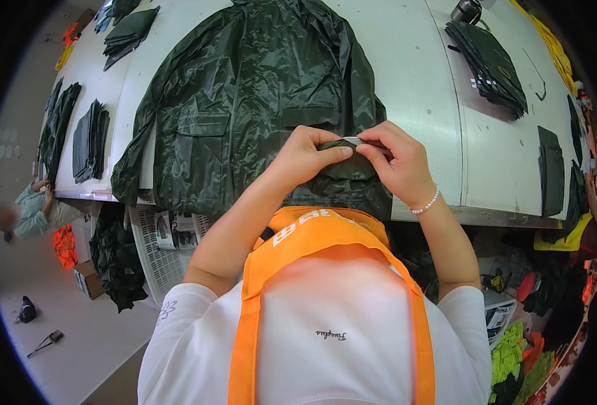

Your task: The person folds a dark green jacket on a white table, smoothing and aligning the fabric, then folds it into a compact rectangle. The person places the folded jacket into a white plastic basket and retrieves another jacket to repeat the process.

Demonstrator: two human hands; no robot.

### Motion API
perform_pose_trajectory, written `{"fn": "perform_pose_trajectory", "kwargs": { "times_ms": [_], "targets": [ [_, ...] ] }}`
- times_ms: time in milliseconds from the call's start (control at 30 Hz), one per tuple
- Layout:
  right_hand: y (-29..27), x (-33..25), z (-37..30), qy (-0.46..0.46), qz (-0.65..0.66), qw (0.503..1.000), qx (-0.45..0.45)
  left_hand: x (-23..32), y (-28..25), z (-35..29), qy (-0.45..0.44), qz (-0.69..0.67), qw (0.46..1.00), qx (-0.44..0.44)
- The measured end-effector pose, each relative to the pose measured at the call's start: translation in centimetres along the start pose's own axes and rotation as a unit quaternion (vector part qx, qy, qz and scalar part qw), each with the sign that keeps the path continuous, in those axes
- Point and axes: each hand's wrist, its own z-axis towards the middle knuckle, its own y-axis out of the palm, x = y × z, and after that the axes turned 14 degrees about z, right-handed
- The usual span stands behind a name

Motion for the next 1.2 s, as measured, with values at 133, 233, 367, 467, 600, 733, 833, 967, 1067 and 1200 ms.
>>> {"fn": "perform_pose_trajectory", "kwargs": {
  "times_ms": [133, 233, 367, 467, 600, 733, 833, 967, 1067, 1200],
  "targets": [
    [0.3, 1.1, -0.1, 0.027, 0.133, 0.99, 0.04, 0.2, 0.0, -0.1, -0.011, -0.008, 1.0, 0.004],
    [-0.9, 2.0, 0.3, 0.124, 0.282, 0.948, 0.075, 0.5, -0.3, -0.4, -0.018, -0.011, 1.0, 0.009],
    [-2.6, 5.0, 0.2, 0.206, 0.356, 0.906, -0.104, 0.6, -1.0, -0.1, 0.011, -0.032, 0.999, 0.006],
    [-2.2, 4.6, 0.1, 0.199, 0.34, 0.911, -0.126, 1.5, -0.9, 0.7, 0.056, -0.062, 0.996, 0.027],
    [-1.7, 7.2, 2.6, 0.032, 0.164, 0.953, 0.252, 3.7, 3.8, 0.5, 0.021, -0.284, 0.958, -0.006],
    [-1.7, 9.5, 4.2, -0.002, 0.191, 0.929, 0.317, 3.8, 7.9, 1.8, 0.117, -0.095, 0.987, 0.056],
    [-0.9, 5.9, 2.9, 0.126, 0.255, 0.929, 0.237, -0.6, 0.6, 7.7, 0.094, 0.048, 0.939, 0.329],
    [3.6, -1.0, 0.4, 0.106, 0.264, 0.956, -0.076, -2.3, -2.6, 9.5, 0.123, 0.206, 0.865, 0.44],
    [1.4, 0.2, -0.1, 0.068, 0.183, 0.976, 0.092, -1.1, -0.3, 6.6, 0.126, 0.133, 0.944, 0.276],
    [-3.0, 3.6, -0.7, 0.009, 0.032, 0.952, 0.303, 0.1, 0.8, 1.2, 0.168, 0.187, 0.945, 0.211]
  ]
}}
